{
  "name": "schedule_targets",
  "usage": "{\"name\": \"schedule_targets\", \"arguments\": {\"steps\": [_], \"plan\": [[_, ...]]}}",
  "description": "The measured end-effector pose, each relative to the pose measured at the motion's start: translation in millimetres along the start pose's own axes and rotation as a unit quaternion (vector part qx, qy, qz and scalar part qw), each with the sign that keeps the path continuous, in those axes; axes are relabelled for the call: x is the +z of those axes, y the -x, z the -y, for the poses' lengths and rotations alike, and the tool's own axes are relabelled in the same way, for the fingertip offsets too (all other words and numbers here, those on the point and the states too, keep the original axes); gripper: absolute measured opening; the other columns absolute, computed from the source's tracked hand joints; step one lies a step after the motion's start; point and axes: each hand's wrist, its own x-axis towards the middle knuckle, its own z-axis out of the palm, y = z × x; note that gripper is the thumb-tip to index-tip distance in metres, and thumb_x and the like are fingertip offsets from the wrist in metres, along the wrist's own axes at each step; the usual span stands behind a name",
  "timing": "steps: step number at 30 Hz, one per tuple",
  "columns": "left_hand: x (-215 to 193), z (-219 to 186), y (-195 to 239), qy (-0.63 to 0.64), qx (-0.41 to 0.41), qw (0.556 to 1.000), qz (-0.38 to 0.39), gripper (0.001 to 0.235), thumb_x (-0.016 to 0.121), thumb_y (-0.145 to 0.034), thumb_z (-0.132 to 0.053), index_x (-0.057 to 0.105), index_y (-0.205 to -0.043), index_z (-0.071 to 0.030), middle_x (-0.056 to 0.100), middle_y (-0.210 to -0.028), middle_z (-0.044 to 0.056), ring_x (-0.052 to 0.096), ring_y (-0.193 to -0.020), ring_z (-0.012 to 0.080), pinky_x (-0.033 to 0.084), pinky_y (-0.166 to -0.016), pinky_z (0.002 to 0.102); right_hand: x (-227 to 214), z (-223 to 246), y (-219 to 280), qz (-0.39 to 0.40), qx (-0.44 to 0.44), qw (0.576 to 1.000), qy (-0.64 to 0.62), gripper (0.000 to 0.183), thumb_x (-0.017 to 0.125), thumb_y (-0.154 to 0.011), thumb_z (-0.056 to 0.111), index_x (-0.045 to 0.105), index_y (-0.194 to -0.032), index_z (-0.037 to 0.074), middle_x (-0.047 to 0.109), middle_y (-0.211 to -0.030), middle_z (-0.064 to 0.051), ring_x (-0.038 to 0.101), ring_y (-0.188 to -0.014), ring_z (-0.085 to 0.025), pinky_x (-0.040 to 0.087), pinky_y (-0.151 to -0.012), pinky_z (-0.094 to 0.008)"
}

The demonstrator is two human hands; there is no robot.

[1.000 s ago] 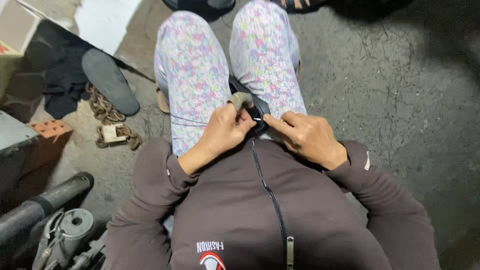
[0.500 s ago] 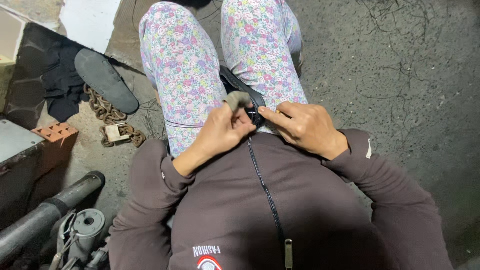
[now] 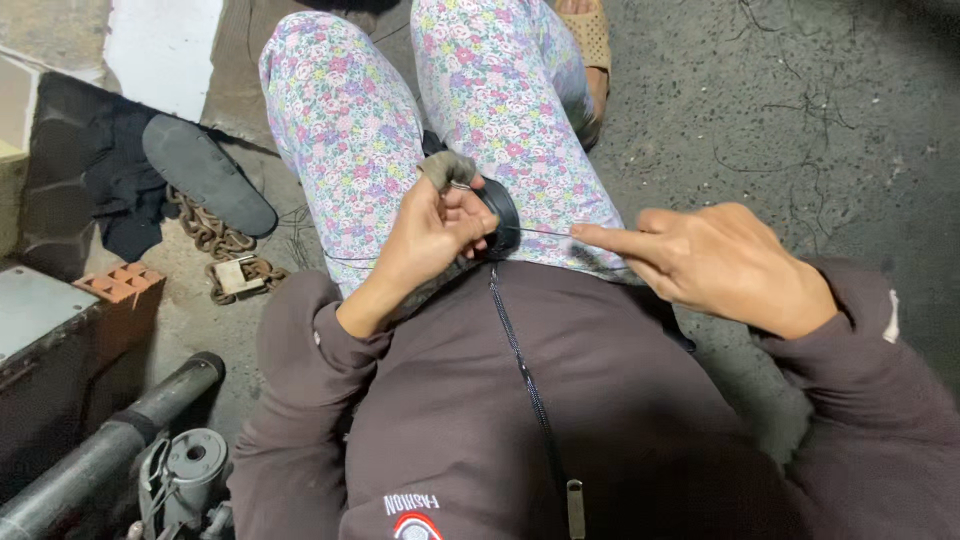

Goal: The person sits on the floor and sews a black shoe using a needle and thread. They repeatedly push the needle through the shoe's sole and pull the thread tight to secure the stitching.

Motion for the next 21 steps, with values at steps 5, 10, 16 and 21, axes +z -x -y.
{"name": "schedule_targets", "arguments": {"steps": [5, 10, 16, 21], "plan": [[1, -9, 34, -0.440, 0.340, 0.818, -0.147, 0.014, 0.056, -0.085, 0.002, 0.059, -0.099, 0.002, 0.058, -0.089, 0.017, 0.055, -0.079, 0.0329, 0.045, -0.069, 0.040, 15, 6, -23, -0.084, -0.014, 0.977, -0.198, 0.040, 0.057, -0.090, 0.036, 0.057, -0.129, 0.028, 0.066, -0.076, 0.001, 0.059, -0.054, -0.020, 0.042, -0.045, -0.033], [14, 12, 45, -0.469, 0.380, 0.788, -0.118, 0.010, 0.065, -0.079, 0.000, 0.060, -0.071, 0.001, 0.062, -0.082, 0.014, 0.062, -0.076, 0.0326, 0.050, -0.059, 0.036, 52, 27, -46, -0.166, 0.043, 0.909, -0.379, 0.041, 0.078, -0.076, 0.039, 0.065, -0.111, 0.021, 0.072, -0.078, -0.001, 0.071, -0.072, -0.021, 0.056, -0.063, -0.032], [16, -1, 42, -0.272, 0.157, 0.946, -0.075, 0.014, 0.068, -0.086, -0.015, 0.066, -0.094, -0.004, 0.069, -0.077, 0.014, 0.067, -0.075, 0.0377, 0.053, -0.061, 0.044, 57, 56, -68, -0.296, -0.020, 0.801, -0.519, 0.011, 0.077, -0.078, 0.006, 0.073, -0.088, 0.008, 0.061, -0.056, -0.002, 0.054, -0.047, -0.014, 0.047, -0.047, -0.026], [14, 28, 26, -0.253, 0.044, 0.966, -0.033, 0.020, 0.068, -0.082, -0.027, 0.066, -0.079, -0.008, 0.059, -0.061, 0.016, 0.063, -0.062, 0.0382, 0.045, -0.056, 0.047, 36, 57, -59, -0.226, -0.109, 0.880, -0.403, 0.017, 0.069, -0.087, 0.018, 0.070, -0.098, 0.006, 0.056, -0.059, -0.008, 0.059, -0.051, -0.025, 0.048, -0.047, -0.034]]}}
